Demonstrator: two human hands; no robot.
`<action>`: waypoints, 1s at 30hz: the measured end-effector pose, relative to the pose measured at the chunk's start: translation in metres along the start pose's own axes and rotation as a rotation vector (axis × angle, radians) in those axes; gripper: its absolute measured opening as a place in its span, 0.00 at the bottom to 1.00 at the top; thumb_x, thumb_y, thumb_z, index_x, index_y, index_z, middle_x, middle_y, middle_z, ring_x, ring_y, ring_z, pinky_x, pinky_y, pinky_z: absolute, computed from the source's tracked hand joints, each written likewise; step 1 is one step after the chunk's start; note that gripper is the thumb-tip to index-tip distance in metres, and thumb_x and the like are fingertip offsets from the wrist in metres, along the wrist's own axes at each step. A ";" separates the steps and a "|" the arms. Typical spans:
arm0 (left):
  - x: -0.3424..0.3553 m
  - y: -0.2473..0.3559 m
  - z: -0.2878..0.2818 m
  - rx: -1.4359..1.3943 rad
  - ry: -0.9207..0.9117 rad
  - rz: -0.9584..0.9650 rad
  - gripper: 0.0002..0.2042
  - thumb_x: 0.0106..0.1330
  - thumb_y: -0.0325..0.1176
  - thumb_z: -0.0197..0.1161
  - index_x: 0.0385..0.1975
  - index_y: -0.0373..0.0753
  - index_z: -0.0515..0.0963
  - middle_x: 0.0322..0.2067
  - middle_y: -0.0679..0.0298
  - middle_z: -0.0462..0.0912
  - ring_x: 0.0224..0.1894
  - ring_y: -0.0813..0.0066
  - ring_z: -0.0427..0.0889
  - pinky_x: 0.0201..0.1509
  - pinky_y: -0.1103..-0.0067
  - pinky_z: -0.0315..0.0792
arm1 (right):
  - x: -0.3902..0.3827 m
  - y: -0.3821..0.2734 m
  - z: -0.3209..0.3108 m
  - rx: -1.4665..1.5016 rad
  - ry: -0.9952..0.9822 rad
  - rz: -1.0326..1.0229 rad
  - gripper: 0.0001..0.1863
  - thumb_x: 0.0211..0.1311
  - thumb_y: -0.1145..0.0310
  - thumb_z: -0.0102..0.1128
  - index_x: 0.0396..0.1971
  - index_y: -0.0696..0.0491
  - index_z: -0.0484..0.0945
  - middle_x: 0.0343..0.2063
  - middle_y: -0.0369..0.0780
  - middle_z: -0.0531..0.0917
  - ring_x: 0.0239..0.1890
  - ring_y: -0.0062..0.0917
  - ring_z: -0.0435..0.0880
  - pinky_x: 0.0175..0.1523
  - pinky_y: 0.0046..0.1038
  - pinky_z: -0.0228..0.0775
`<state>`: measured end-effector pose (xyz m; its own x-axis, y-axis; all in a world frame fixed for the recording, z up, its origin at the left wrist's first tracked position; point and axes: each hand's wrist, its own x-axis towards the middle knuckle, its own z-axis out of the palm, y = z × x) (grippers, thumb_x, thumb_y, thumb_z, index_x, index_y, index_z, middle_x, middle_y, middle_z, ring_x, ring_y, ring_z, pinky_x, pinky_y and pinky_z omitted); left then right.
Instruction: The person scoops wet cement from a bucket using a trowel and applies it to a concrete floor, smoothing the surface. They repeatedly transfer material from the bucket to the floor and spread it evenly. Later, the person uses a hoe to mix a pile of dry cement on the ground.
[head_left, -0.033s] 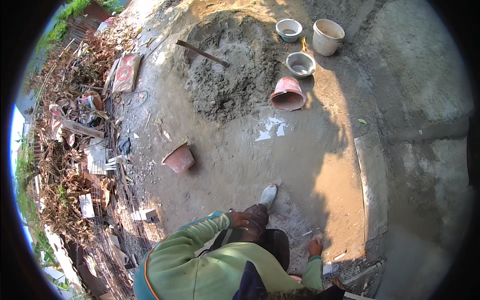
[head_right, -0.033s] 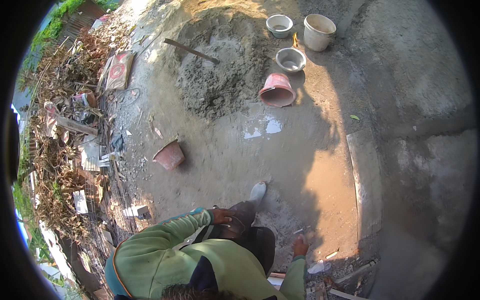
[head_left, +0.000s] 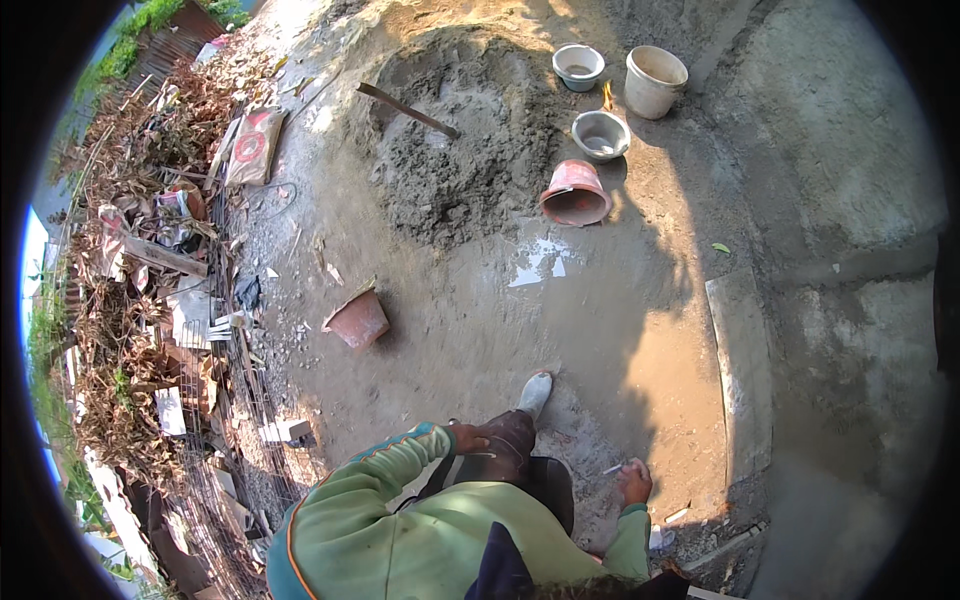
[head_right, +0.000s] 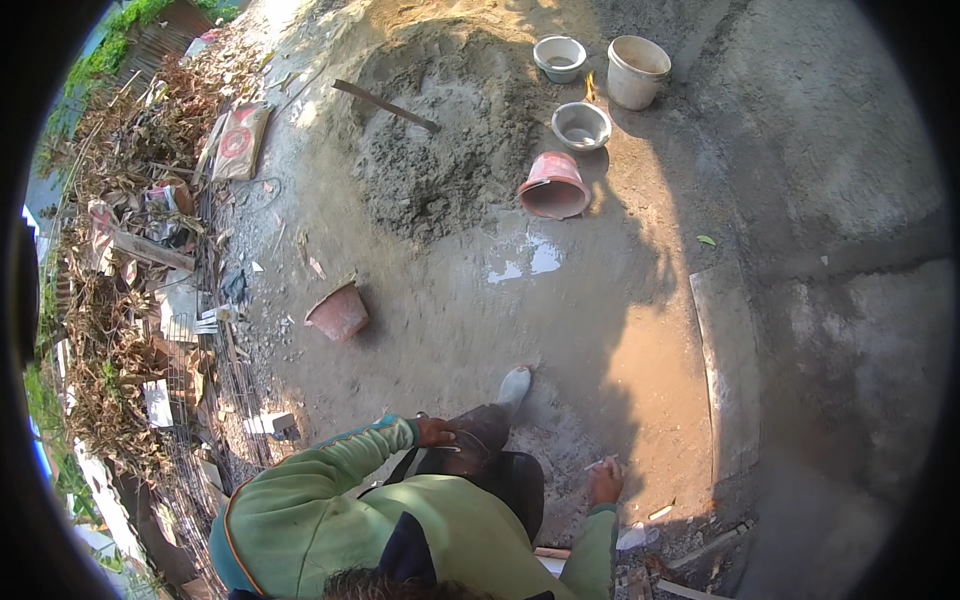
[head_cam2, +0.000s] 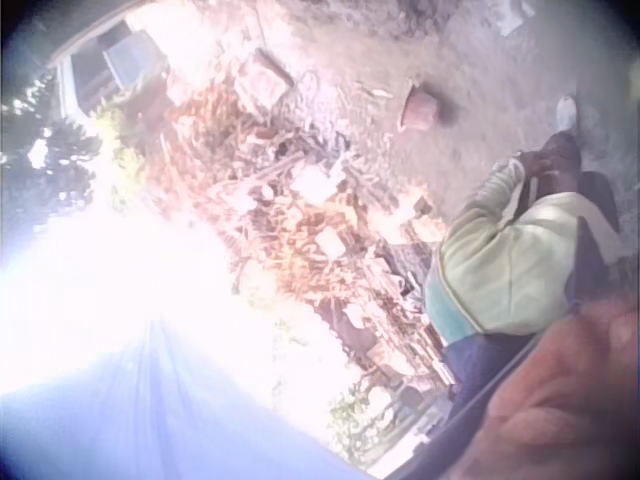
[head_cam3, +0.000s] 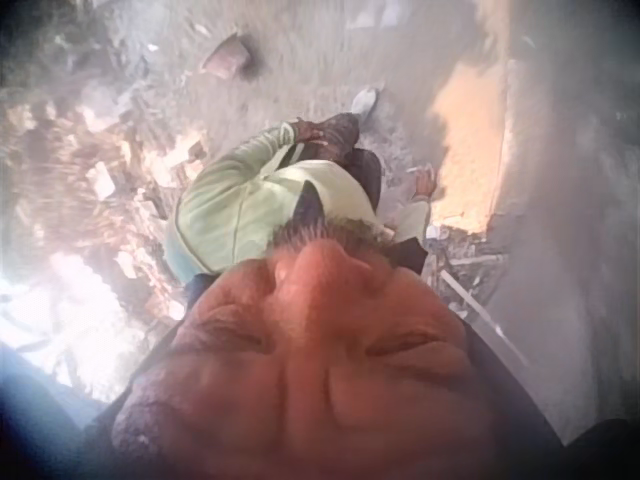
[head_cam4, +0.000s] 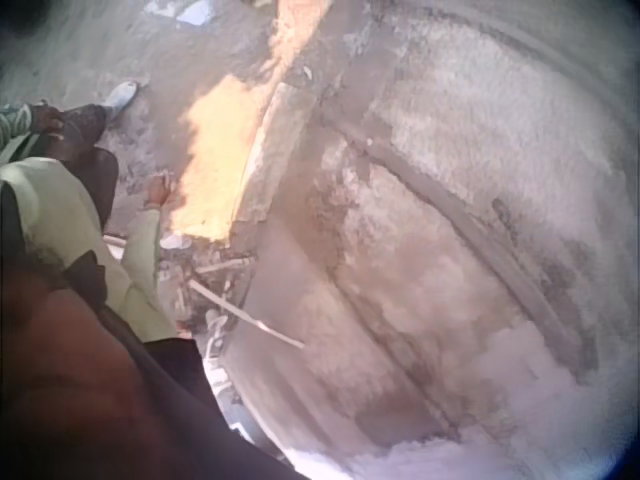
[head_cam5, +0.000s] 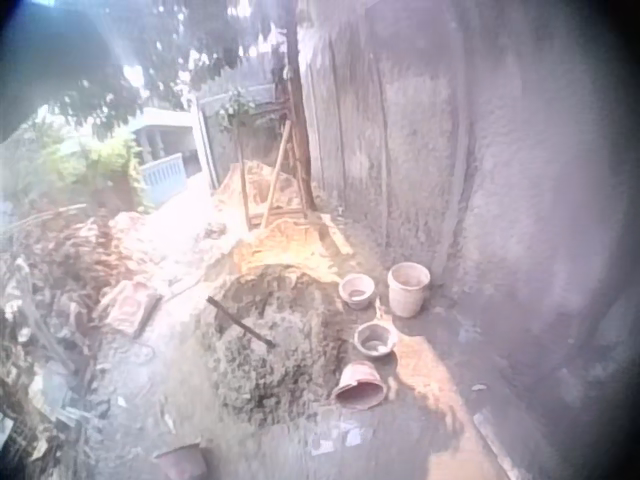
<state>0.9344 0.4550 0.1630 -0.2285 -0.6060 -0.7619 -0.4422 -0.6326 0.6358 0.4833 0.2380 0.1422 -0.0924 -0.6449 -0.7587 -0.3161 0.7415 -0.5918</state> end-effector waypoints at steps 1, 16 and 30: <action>-0.022 0.000 -0.012 -0.127 -0.042 -0.168 0.26 0.68 0.55 0.49 0.61 0.47 0.72 0.61 0.53 0.73 0.64 0.52 0.69 0.69 0.62 0.60 | -0.014 -0.050 0.020 0.067 0.025 -0.048 0.19 0.63 0.66 0.57 0.54 0.52 0.75 0.33 0.38 0.82 0.31 0.23 0.81 0.32 0.26 0.70; -0.235 -0.255 0.010 -0.008 0.414 -0.334 0.32 0.65 0.55 0.53 0.58 0.32 0.72 0.60 0.46 0.71 0.65 0.50 0.68 0.69 0.67 0.61 | -0.089 0.234 0.023 -0.153 -0.089 0.323 0.11 0.66 0.68 0.54 0.46 0.51 0.77 0.23 0.39 0.77 0.20 0.27 0.75 0.20 0.33 0.65; -0.264 -0.320 -0.188 -0.421 0.592 -0.326 0.32 0.65 0.56 0.51 0.57 0.34 0.74 0.57 0.44 0.74 0.63 0.50 0.71 0.67 0.66 0.62 | -0.269 0.183 0.181 0.186 -0.004 0.457 0.03 0.64 0.67 0.52 0.32 0.46 0.76 0.25 0.36 0.78 0.21 0.24 0.78 0.21 0.27 0.63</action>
<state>1.2996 0.7271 0.1842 0.4067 -0.4401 -0.8005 -0.0160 -0.8796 0.4755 0.6213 0.5804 0.1885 -0.1786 -0.2459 -0.9527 -0.0699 0.9690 -0.2370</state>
